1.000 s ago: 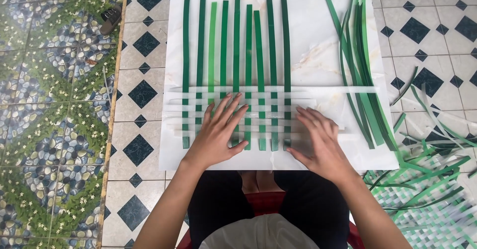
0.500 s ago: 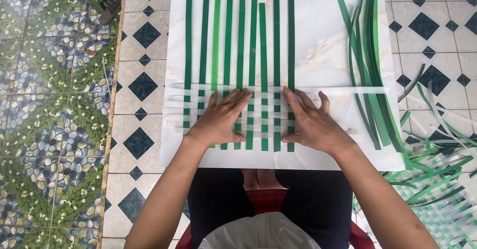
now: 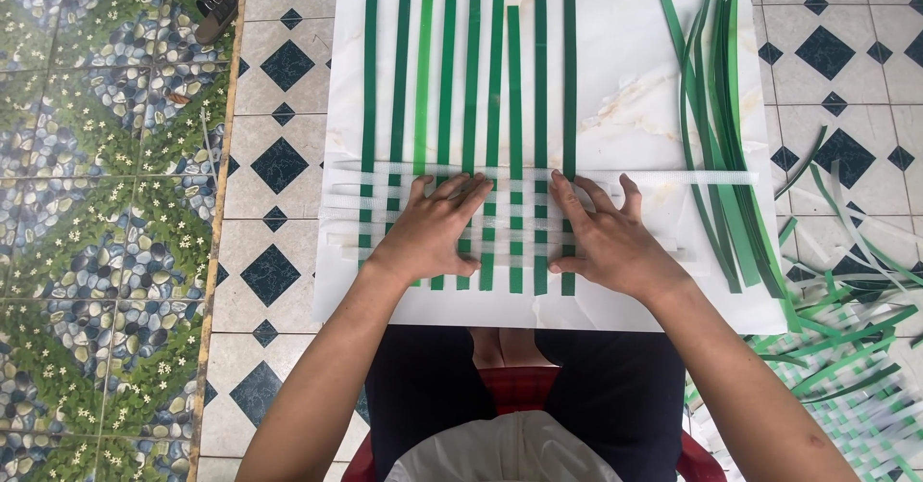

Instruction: Weaving green and white plastic strips together on a white board to create a woven mat or pattern.

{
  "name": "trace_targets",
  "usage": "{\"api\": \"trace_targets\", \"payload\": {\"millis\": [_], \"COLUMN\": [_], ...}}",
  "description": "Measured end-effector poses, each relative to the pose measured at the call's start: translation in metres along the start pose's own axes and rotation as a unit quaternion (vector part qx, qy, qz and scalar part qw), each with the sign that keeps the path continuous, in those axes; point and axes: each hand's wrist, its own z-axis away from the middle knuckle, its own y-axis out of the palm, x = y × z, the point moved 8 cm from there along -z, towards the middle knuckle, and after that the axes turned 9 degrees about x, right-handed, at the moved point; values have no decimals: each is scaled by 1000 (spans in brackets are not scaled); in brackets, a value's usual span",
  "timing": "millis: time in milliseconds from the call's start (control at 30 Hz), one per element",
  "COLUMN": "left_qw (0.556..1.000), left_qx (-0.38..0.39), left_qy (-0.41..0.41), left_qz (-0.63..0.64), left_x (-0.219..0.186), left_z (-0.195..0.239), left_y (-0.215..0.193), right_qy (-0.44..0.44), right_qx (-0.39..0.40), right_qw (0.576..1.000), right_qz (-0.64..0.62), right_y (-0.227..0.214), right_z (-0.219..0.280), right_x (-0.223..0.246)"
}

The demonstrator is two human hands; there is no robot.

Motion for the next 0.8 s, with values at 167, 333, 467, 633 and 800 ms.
{"api": "trace_targets", "payload": {"millis": [167,333,467,633,800], "left_qw": [1000,999,999,998,998], "left_qx": [-6,-5,4,8,11], "left_qy": [-5,-6,-10,-14,-6], "left_qz": [-3,31,47,61,68], "left_x": [4,7,7,8,7], "left_z": [1,3,5,6,6], "left_y": [5,1,0,-1,-1], "right_qy": [6,-40,-28,-12,-7], "right_qx": [-2,-43,-40,5,22], "right_qw": [1000,998,999,1000,1000], "right_qz": [12,-30,-12,8,-11], "right_y": [-4,-19,-20,-2,-3], "right_z": [2,11,16,3,0], "right_x": [4,4,-5,-18,-16]}}
